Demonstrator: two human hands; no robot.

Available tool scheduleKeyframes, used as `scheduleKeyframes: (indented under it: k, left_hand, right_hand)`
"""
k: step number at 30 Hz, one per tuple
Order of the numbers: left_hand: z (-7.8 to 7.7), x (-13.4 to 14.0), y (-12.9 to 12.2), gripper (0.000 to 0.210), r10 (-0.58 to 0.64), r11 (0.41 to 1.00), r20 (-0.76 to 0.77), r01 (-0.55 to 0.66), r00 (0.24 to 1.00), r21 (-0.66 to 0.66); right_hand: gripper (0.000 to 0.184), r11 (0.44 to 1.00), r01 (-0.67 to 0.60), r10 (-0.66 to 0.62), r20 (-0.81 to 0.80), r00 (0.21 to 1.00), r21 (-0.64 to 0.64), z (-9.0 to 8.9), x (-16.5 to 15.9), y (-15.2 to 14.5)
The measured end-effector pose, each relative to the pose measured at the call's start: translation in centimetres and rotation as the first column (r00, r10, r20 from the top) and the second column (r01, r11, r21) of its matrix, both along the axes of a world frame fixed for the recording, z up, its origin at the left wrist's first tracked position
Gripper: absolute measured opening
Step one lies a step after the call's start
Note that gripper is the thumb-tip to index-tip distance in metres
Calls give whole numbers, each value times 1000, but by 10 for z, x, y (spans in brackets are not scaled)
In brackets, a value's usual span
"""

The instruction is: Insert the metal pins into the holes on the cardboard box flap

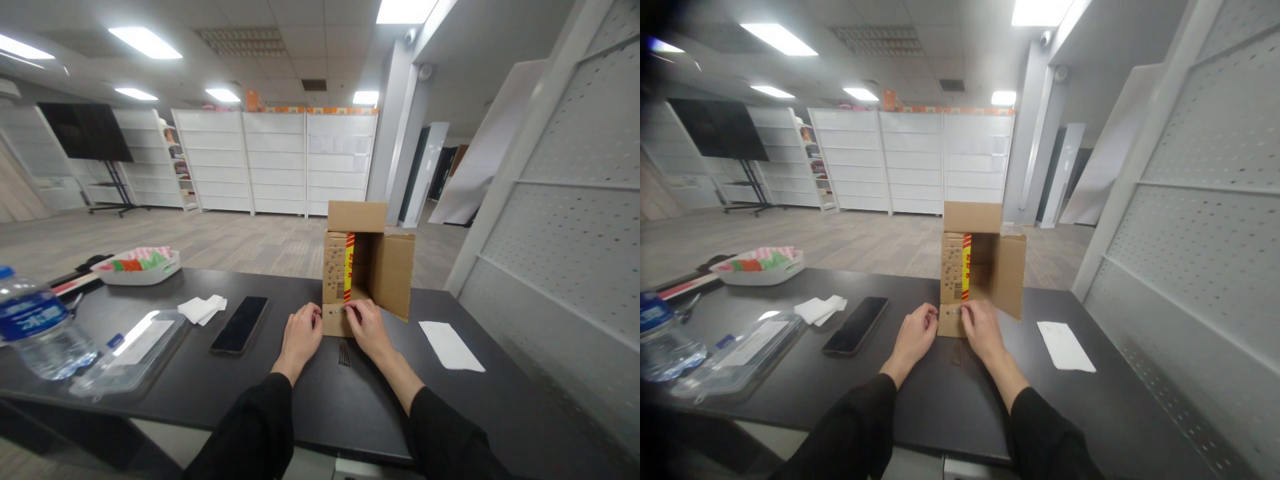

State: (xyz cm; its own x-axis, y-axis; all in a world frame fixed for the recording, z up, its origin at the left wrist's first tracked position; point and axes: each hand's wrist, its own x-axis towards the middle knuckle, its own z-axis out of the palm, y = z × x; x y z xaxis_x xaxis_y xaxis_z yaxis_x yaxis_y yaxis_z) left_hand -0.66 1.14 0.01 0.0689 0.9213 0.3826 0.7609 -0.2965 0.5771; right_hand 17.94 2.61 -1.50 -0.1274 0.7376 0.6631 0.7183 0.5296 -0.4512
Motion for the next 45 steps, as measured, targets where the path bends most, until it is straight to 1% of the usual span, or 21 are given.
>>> scheduleKeyframes:
  k: [6, 10, 15, 23, 28, 32, 37, 41, 45]
  left_hand:
    - [0, 0, 0, 16, 2, 1000, 1, -2, 1000, 2]
    - [0, 0, 0, 16, 4, 1000, 6, -4, 1000, -3]
    - [0, 0, 0, 16, 3, 1000, -4, -3, 1000, 3]
    - [0, -1, 1, 15, 4, 1000, -1, -4, 1000, 0]
    - [-2, -1, 1, 15, 2, 1000, 13, -2, 1000, 7]
    - [-3, -1, 2, 14, 1, 1000, 16, -1, 1000, 10]
    - [-4, -1, 3, 13, -2, 1000, 21, 2, 1000, 3]
    - [-3, -1, 2, 14, -2, 1000, 23, 2, 1000, 0]
    - [-3, -2, 2, 14, 0, 1000, 17, 0, 1000, 9]
  right_hand:
    - [22, 998, 69, -68, 121, 990, -10, 1, -1, -3]
    - [20, 996, 91, -87, 173, 981, -15, 0, 0, -3]
    - [16, 995, 94, -87, 179, 980, -33, 0, 0, -3]
    - [15, 995, 96, -89, 192, 977, -31, 2, 1, -5]
    - [15, 994, 105, -100, 180, 978, -18, 7, 5, -13]
    - [13, 999, 43, -37, 197, 980, -24, 15, 9, -28]
    - [11, 987, -95, 123, 228, 966, -128, 23, 13, -49]
    - [19, 965, -185, 234, 290, 928, -187, 22, 13, -63]
    - [24, 956, -222, 277, 334, 901, -193, 17, 12, -67]
